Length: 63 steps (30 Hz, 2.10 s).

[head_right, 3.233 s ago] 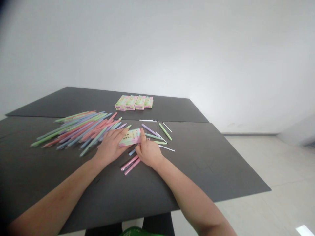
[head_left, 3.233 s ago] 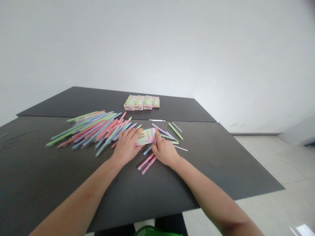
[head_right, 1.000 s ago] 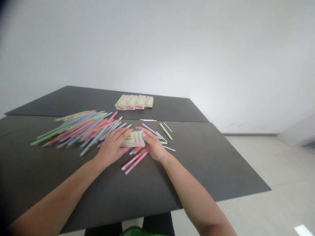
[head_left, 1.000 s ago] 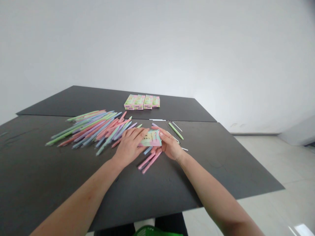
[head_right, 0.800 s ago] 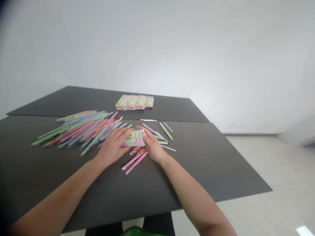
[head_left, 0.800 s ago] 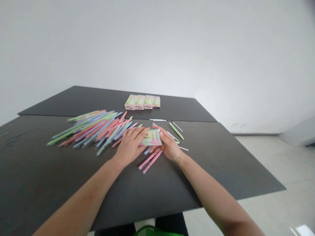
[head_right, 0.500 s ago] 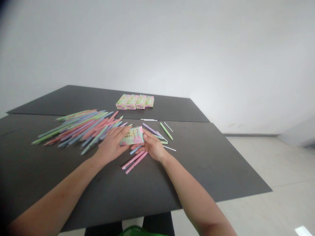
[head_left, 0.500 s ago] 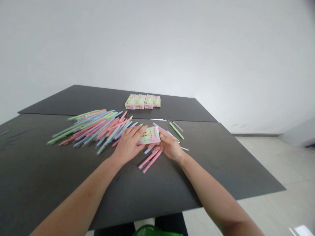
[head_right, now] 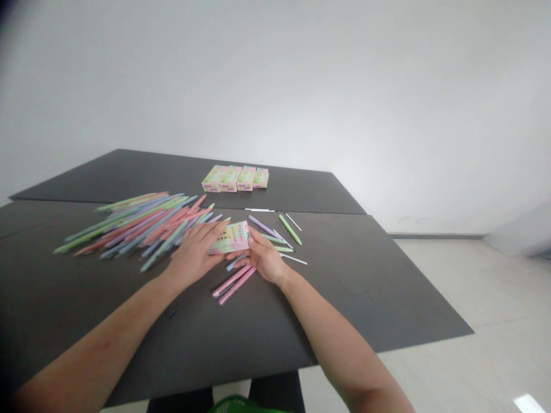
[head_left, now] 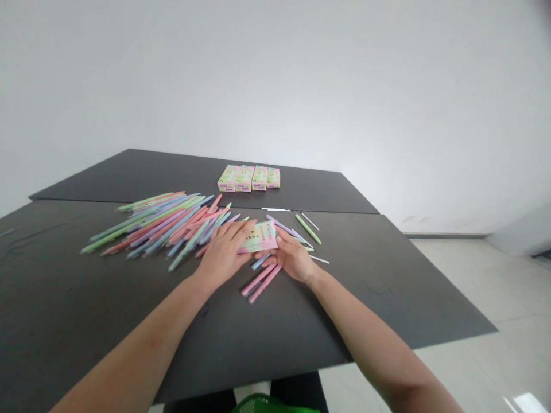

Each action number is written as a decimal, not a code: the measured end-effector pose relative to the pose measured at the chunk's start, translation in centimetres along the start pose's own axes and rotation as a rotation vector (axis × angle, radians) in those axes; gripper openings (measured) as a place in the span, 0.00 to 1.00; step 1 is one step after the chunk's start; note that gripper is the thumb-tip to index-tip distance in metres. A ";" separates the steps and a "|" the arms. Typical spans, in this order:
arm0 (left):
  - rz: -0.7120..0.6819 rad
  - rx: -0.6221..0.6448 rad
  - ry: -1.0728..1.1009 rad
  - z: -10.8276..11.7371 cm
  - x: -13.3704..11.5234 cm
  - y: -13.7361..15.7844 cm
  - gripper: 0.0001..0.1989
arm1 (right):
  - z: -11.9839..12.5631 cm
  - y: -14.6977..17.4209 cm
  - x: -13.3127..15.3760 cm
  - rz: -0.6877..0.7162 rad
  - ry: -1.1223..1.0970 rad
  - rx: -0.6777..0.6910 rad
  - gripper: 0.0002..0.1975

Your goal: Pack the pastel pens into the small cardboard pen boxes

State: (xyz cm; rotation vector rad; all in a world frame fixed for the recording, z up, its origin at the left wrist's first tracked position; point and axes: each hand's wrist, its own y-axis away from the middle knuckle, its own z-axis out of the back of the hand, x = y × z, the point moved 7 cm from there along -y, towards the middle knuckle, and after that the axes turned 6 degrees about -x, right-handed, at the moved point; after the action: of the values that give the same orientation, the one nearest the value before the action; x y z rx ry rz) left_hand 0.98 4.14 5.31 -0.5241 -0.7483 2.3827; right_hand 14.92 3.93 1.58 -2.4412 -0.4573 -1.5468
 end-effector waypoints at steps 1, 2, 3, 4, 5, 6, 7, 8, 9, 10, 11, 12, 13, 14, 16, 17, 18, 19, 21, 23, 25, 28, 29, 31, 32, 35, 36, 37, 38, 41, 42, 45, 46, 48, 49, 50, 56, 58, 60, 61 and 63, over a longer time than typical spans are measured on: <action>0.000 0.003 -0.001 0.0 0.0 0.0 0.32 | 0.1 0.0 0.0 -0.002 0.008 -0.007 0.26; 0.000 0.006 -0.001 0.0 -0.1 -0.1 0.32 | 0.2 -0.1 0.0 -0.002 0.014 -0.013 0.26; 0.000 0.008 0.000 0.0 -0.1 -0.1 0.31 | 0.3 -0.2 0.0 -0.002 0.020 -0.020 0.26; 0.000 0.009 -0.001 0.0 -0.1 -0.1 0.31 | 0.4 -0.2 0.0 0.000 0.026 -0.028 0.25; 0.000 0.009 -0.003 0.0 -0.2 -0.1 0.31 | 0.6 -0.3 0.0 0.006 0.034 -0.038 0.25; -0.001 0.010 -0.006 -0.1 -0.3 -0.1 0.31 | 0.7 -0.4 -0.1 0.017 0.050 -0.049 0.24; -0.002 0.008 -0.009 -0.1 -0.4 -0.1 0.31 | 0.9 -0.5 -0.1 0.031 0.076 -0.063 0.23; -0.001 0.007 -0.012 -0.1 -0.5 -0.2 0.32 | 1.1 -0.6 -0.1 0.048 0.107 -0.080 0.22; 0.004 0.007 -0.016 -0.1 -0.5 -0.2 0.33 | 1.3 -0.7 -0.1 0.063 0.139 -0.100 0.21; 0.014 0.004 -0.021 -0.1 -0.4 -0.2 0.35 | 1.6 -0.7 -0.1 0.078 0.163 -0.122 0.20; 0.027 -0.002 -0.028 0.0 -0.2 -0.2 0.37 | 1.9 -0.8 0.0 0.091 0.172 -0.150 0.20; 0.044 -0.011 -0.037 0.1 0.1 -0.3 0.39 | 2.3 -0.8 0.2 0.102 0.166 -0.183 0.19; 0.064 -0.023 -0.045 0.1 0.5 -0.3 0.40 | 2.8 -0.8 0.4 0.113 0.147 -0.222 0.18; 0.084 -0.037 -0.050 0.2 0.9 -0.3 0.41 | 3.3 -0.8 0.7 0.123 0.121 -0.266 0.18; 0.133 -0.079 -0.033 0.3 1.9 -0.2 0.41 | 4.3 -0.7 1.5 0.140 0.064 -0.353 0.16; 0.153 -0.094 -0.004 0.2 2.3 -0.1 0.40 | 4.8 -0.7 1.8 0.145 0.038 -0.387 0.15; 0.173 -0.102 0.037 0.1 2.7 0.0 0.39 | 5.2 -0.7 2.1 0.149 0.015 -0.411 0.14; 0.184 -0.110 0.079 -0.1 2.9 0.1 0.37 | 5.4 -0.6 2.3 0.152 -0.004 -0.428 0.14; 0.195 -0.124 0.150 -0.3 3.1 0.2 0.35 | 5.7 -0.6 2.6 0.157 -0.026 -0.438 0.12; 0.196 -0.142 0.192 -0.4 3.1 0.3 0.34 | 5.8 -0.6 2.7 0.158 -0.025 -0.434 0.11; 0.199 -0.153 0.212 -0.4 3.1 0.3 0.34 | 5.7 -0.7 2.6 0.156 -0.011 -0.428 0.12; 0.219 -0.147 0.203 -0.4 3.1 0.3 0.33 | 5.7 -0.7 2.5 0.152 0.006 -0.424 0.14; 0.226 -0.141 0.192 -0.4 3.1 0.2 0.33 | 5.7 -0.7 2.4 0.152 0.006 -0.425 0.14; 0.232 -0.134 0.168 -0.3 3.0 0.2 0.32 | 5.8 -0.7 2.3 0.149 0.001 -0.430 0.15; 0.233 -0.133 0.159 -0.2 2.9 0.2 0.33 | 5.9 -0.8 2.3 0.147 -0.003 -0.433 0.15; 0.243 -0.111 0.151 -0.1 2.7 0.1 0.32 | 6.1 -0.8 2.1 0.140 -0.025 -0.443 0.14; 0.253 -0.101 0.151 -0.1 2.6 0.1 0.32 | 6.0 -0.8 2.2 0.143 -0.038 -0.444 0.14; 0.264 -0.093 0.150 -0.2 2.5 0.1 0.32 | 5.9 -0.7 2.2 0.150 -0.052 -0.441 0.14; 0.275 -0.089 0.147 -0.2 2.4 0.1 0.32 | 5.8 -0.7 2.2 0.157 -0.067 -0.437 0.14; 0.298 -0.092 0.119 -0.2 2.0 0.3 0.32 | 5.0 -0.6 2.2 0.163 -0.103 -0.417 0.16; 0.302 -0.095 0.107 -0.3 1.8 0.4 0.32 | 4.6 -0.7 2.0 0.156 -0.115 -0.412 0.17; 0.316 -0.106 0.064 -0.4 1.2 0.6 0.34 | 3.5 -0.7 1.2 0.123 -0.131 -0.416 0.18; 0.322 -0.109 0.049 -0.4 1.0 0.6 0.34 | 3.1 -0.8 0.8 0.111 -0.121 -0.418 0.18; 0.322 -0.103 0.018 -0.4 0.6 0.7 0.34 | 2.3 -0.9 0.1 0.086 -0.085 -0.410 0.18; 0.314 -0.098 0.004 -0.4 0.4 0.6 0.34 | 1.9 -1.0 -0.2 0.075 -0.062 -0.401 0.18; 0.302 -0.092 -0.004 -0.4 0.2 0.6 0.33 | 1.8 -1.1 -0.4 0.067 -0.037 -0.394 0.18; 0.213 -0.051 -0.007 0.0 -0.3 0.5 0.23 | 5.5 -3.2 2.5 0.087 0.234 -0.520 0.14; 0.206 -0.048 -0.037 0.1 -0.4 0.6 0.18 | 7.9 -4.6 4.9 0.104 0.385 -0.571 0.11; 0.196 -0.043 -0.055 0.1 -0.5 0.5 0.13 | 10.6 -6.3 7.1 0.072 0.560 -0.622 0.08; 0.190 -0.040 -0.058 0.0 -0.6 0.5 0.12 | 12.0 -7.1 8.1 0.067 0.586 -0.644 0.08; 0.181 -0.030 -0.061 0.0 -0.7 0.5 0.10 | 14.6 -8.6 9.6 0.051 0.619 -0.687 0.09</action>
State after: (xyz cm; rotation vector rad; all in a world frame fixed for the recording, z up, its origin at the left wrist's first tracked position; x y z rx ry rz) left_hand 1.30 3.40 5.11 -0.5546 -0.7945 2.5687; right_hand 27.80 18.30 4.17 -2.1273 0.2988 -2.6101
